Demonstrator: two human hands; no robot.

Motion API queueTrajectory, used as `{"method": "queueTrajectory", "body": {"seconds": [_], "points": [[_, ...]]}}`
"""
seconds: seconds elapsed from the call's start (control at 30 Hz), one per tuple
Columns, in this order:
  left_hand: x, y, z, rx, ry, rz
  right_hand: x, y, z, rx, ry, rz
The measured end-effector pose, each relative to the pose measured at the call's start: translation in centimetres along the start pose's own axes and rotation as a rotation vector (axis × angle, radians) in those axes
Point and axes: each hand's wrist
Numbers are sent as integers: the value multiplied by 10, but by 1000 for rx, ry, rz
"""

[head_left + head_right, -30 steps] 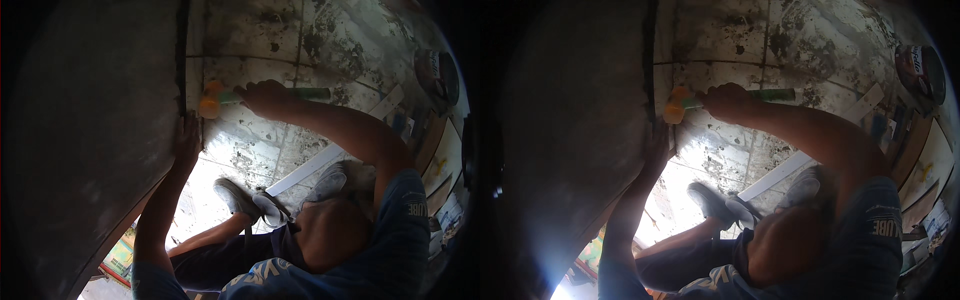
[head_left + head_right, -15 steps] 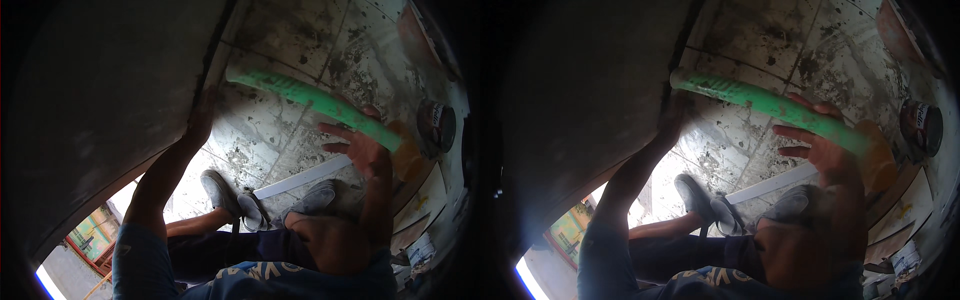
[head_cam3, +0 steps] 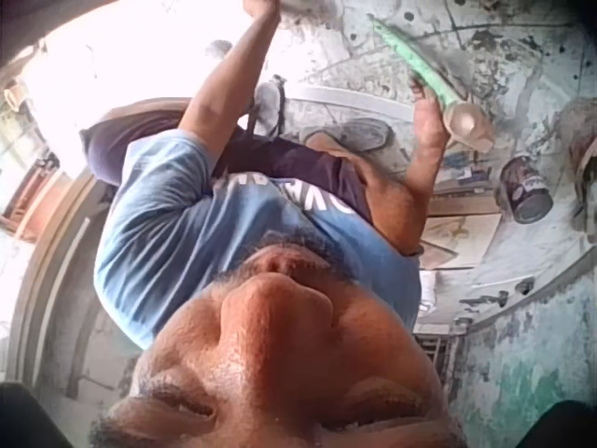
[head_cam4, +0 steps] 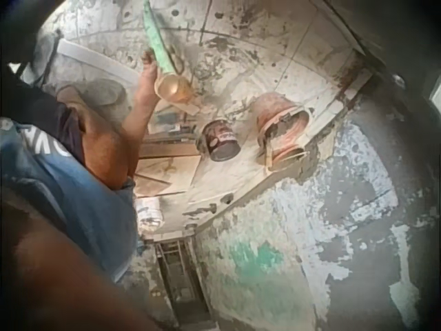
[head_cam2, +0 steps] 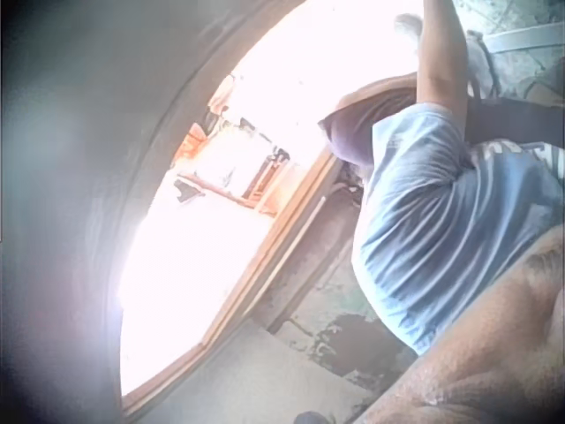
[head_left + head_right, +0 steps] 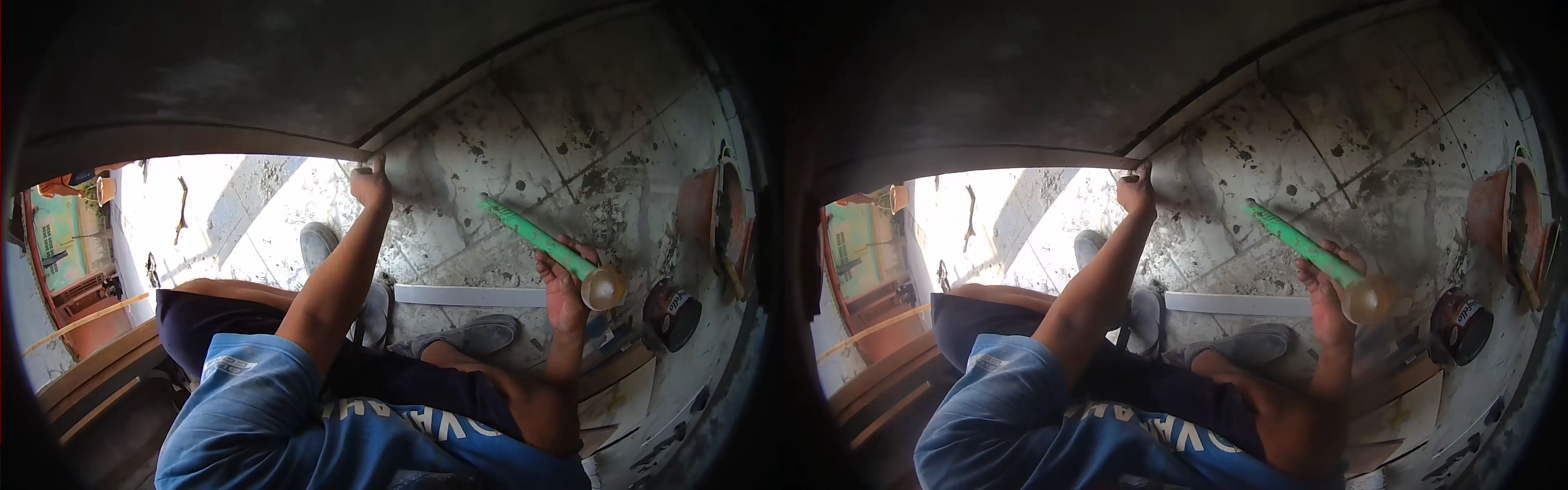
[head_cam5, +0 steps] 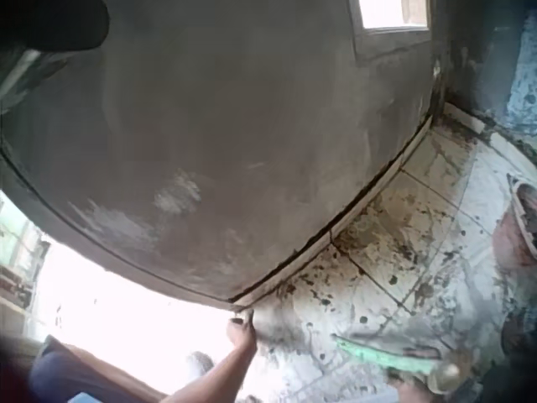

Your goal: The person places a wooden panel against a wall and repeatedly taps it with a rubber mallet to secure it. The person adjusts the panel's position and continues tapping along its edge.

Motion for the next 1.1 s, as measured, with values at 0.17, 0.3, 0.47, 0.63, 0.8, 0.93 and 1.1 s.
{"method": "queueTrajectory", "body": {"seconds": [0.17,0.3,0.47,0.63,0.8,0.93,1.1], "points": [[16,24,2,-175,49,-333,-21,4,-3,-89,101,145],[18,59,26,-479,-24,-169,-32,0,16,-165,449,246],[0,67,33,-541,-50,-21,-21,-30,27,-362,498,-160],[22,85,37,-687,-26,52,-6,-66,48,-641,130,-502],[27,74,4,-720,-122,184,-53,-43,63,-712,-333,-594],[33,91,17,-780,-64,135,-115,24,113,-601,-513,-229],[31,113,31,-874,162,121,-151,79,136,-259,-99,86]]}}
Point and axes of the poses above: each hand's wrist, its own y-axis towards the middle knuckle, its own x-axis out of the back of the hand, z = x × y, and after that the axes turned 13 degrees about z, right-handed
